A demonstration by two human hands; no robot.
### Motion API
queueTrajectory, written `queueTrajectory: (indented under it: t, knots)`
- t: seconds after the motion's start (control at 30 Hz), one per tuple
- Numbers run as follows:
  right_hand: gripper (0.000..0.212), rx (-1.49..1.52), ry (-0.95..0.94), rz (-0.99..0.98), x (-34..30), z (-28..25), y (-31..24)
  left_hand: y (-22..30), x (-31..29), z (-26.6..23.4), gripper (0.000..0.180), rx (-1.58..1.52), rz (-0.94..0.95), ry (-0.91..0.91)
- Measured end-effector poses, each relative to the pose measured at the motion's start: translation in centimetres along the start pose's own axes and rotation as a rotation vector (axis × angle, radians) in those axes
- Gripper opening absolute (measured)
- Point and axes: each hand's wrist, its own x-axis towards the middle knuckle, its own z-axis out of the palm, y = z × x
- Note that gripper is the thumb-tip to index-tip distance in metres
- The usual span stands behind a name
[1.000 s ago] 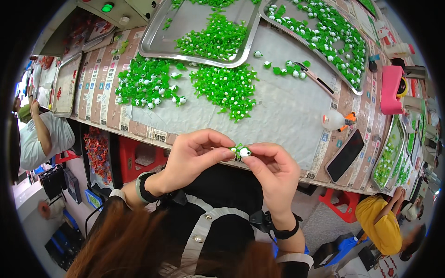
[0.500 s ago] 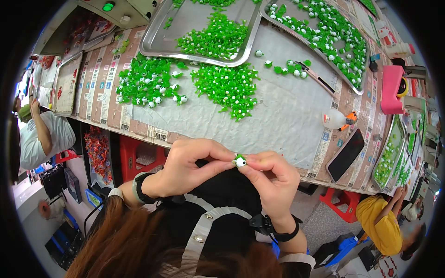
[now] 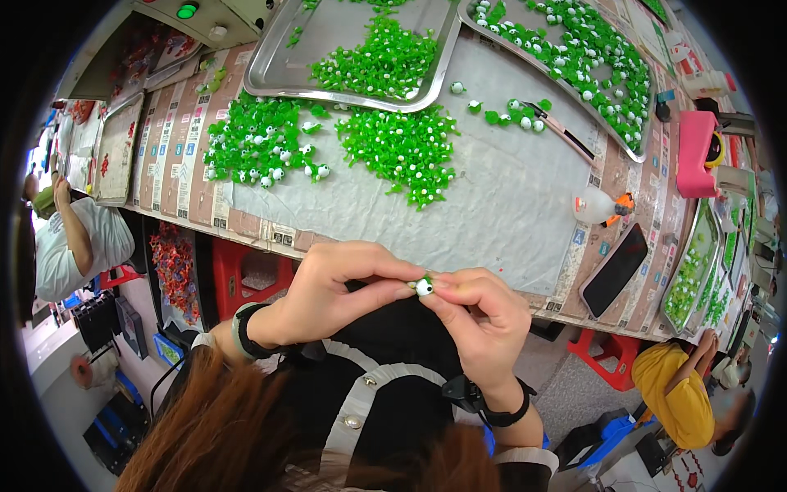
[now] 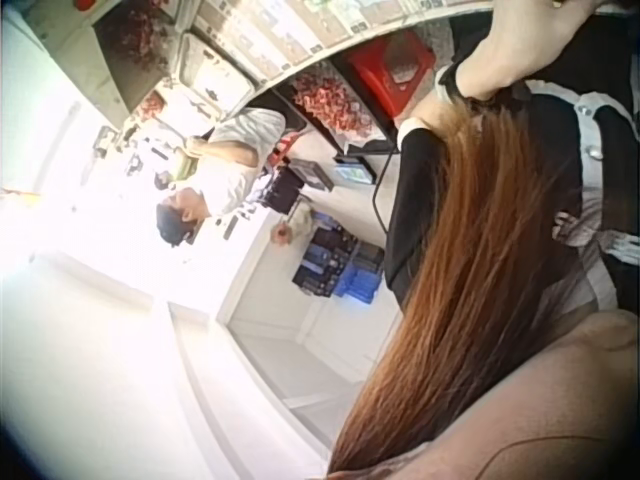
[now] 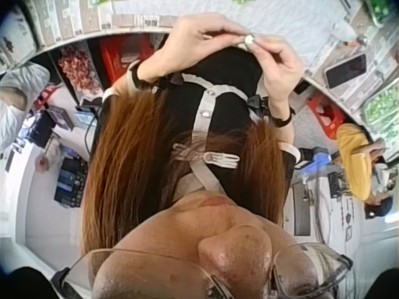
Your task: The person assembles small green and white plastic toy figures at a workbench. They apply glue to the green base, attach a white head, and use a black pen to draw facial features. The completed figures are placed into metal trays.
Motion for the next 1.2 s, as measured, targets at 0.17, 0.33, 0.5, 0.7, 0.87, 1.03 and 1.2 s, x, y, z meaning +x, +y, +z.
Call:
queueTrajectory:
  t: [0.17,0.33,0.5,0.7,0.87,1.03,1.2]
  knots:
    - [0.009,0.027,-0.006,-0.007,0.1,-0.2,0.2,0.2,0.2,0.1,0.015,-0.069,-0.061,-0.007]
    - [0.011,0.124,0.036,-0.037,0.1,0.3,0.2,0.0,-0.4,1.1,0.027,-0.308,-0.095,0.123]
    - [0.011,0.185,0.049,-0.074,0.0,0.4,0.6,-0.6,-0.2,1.1,0.038,-0.190,0.101,0.133]
    - [0.011,0.213,0.025,-0.023,-0.1,0.1,0.9,-0.9,-0.3,1.4,0.030,-0.156,0.196,0.152]
    - [0.009,0.199,0.023,0.020,-0.2,0.0,0.5,-0.3,0.0,0.5,0.023,0.129,0.272,0.058]
    - [0.006,0.231,0.025,0.102,0.3,-0.1,0.2,-0.2,0.3,0.6,0.023,-0.129,0.049,0.031]
    - [0.004,0.355,0.033,0.181,1.2,-0.1,0.5,0.0,0.8,0.8,0.021,-0.591,-0.281,0.050]
